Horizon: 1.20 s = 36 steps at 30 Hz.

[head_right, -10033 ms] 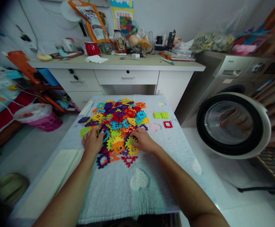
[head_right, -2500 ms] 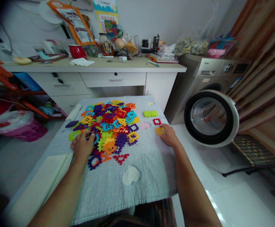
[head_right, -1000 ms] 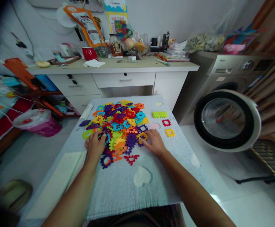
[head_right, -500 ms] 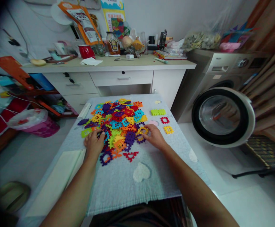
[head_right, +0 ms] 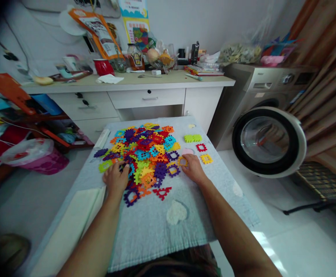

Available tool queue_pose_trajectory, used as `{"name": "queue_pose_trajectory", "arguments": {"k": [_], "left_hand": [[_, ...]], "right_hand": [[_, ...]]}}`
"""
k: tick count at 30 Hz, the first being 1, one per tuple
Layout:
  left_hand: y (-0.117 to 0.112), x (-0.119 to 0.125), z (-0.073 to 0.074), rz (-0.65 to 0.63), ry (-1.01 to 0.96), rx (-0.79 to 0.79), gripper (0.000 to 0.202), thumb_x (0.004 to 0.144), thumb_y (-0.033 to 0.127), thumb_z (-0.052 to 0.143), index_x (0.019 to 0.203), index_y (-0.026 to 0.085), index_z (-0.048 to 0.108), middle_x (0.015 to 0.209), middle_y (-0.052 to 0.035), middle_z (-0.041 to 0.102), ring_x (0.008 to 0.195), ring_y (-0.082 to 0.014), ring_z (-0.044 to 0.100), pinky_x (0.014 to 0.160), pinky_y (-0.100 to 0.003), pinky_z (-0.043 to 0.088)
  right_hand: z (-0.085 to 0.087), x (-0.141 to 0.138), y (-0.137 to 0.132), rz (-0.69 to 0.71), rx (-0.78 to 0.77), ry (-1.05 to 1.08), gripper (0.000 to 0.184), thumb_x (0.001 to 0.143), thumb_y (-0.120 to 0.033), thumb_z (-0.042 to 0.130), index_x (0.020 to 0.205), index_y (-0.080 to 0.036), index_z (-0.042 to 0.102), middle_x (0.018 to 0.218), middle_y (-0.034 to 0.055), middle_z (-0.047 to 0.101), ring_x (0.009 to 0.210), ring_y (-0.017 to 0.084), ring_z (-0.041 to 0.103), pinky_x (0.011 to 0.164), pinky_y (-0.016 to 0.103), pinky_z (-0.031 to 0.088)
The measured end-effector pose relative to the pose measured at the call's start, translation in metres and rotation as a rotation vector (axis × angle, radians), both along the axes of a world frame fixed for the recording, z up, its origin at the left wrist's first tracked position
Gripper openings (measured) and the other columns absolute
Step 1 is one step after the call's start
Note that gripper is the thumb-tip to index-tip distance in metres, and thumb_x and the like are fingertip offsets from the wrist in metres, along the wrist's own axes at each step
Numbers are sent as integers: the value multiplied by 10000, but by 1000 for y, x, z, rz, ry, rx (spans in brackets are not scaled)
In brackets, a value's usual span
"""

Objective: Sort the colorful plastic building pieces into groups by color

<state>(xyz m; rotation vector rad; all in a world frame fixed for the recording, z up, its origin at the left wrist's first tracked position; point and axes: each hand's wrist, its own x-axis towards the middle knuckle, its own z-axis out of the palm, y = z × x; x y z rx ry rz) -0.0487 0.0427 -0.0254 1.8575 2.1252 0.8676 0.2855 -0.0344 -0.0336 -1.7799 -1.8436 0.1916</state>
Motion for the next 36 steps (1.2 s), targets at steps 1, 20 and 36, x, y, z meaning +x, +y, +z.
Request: {"name": "queue_pose_trajectory", "arguments": {"k": [1,20,36], "left_hand": [[0,0,0,1,1,2,377,927,415,505,1206,219,667,1308,-122,645,1259,-312,521,1118,-500,315],[-1,2,2,2,16,-17,394,933,432,485,1210,220,670,1290,-135,640,1269,-325,509,1120,-510,316],[2,0,-2,7,41,-28,446,930,484,450,1224,225,663,1281,-141,629,1263,-340,493,1107,-514,317]], "right_hand": [[1,0,0,8,0,-12,449,814,-233,614,1251,-135,639,1266,172,674,1171,310,601,1042,489,450],[36,89,-21,-118,-57,-184,563,758,-123,600,1319,-152,629,1355,168,641,1253,322,594,1105,489,436],[14,104,-21,-49,-177,-270,561,728,-75,572,1273,-188,635,1366,144,625,1270,288,564,1105,440,401]]}}
